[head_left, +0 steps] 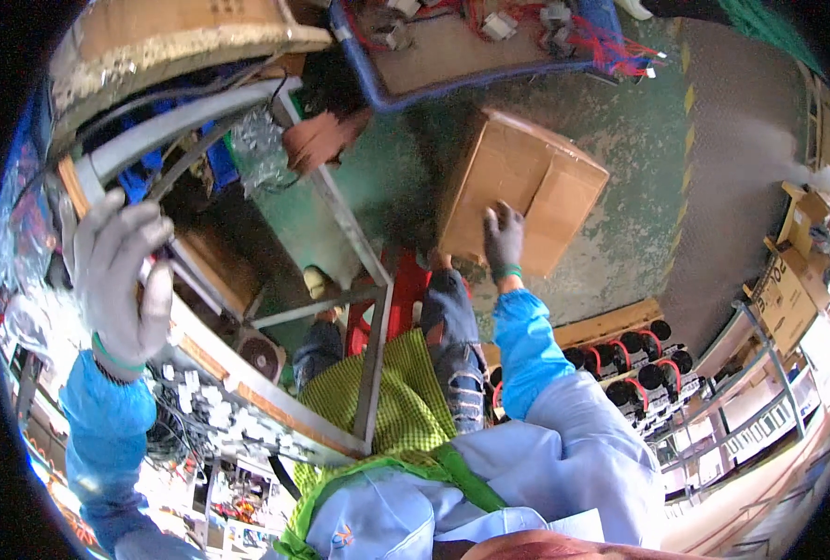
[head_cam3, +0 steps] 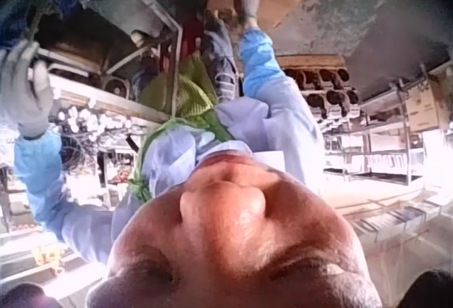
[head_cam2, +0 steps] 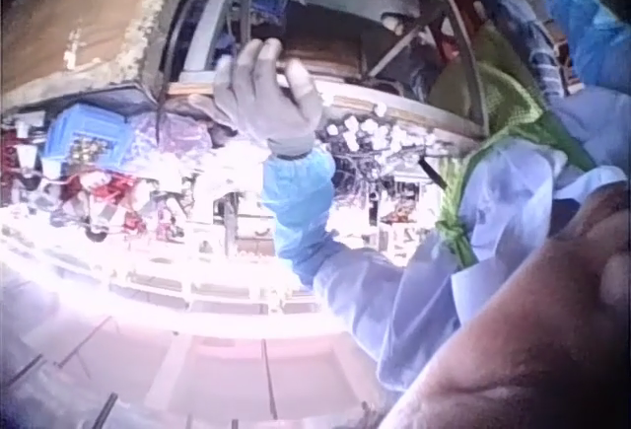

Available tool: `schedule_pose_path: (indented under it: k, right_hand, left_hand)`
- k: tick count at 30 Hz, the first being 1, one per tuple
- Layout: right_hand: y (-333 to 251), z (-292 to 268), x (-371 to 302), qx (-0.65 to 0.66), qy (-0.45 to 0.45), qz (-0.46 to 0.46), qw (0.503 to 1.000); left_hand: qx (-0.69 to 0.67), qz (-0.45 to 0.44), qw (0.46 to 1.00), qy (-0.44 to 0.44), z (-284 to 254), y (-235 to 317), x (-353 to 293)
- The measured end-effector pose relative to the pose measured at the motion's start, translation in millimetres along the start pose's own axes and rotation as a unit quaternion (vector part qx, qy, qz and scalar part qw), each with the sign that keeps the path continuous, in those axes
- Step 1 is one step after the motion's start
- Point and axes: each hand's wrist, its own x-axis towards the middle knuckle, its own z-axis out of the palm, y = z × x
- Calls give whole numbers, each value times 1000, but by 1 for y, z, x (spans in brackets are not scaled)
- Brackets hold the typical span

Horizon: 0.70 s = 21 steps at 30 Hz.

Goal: The person assembles wire harnesses into a plastic housing component and secures them with screws using an electric screwdriver.

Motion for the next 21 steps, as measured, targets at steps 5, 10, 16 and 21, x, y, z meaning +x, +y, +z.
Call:
schedule_pose_path:
  k: [5, 10, 16, 21]
  right_hand:
    - [17, 21, 35, 119, 135, 155, 971]
    - [128, -66, 8, -10, 255, 354, 900]
    - [44, -88, 1, -251, 158, -175, 939]
    - [10, -85, 44, -482, -251, -224, 809]
  left_hand:
    - [1, 12, 1000, 18, 3, 2, 9]
    - [2, 1, 1000, 21, -1, 7, 4]
    - [17, 4, 999, 30, -3, 5, 4]
    - [3, 15, 999, 40, 5, 5, 11]
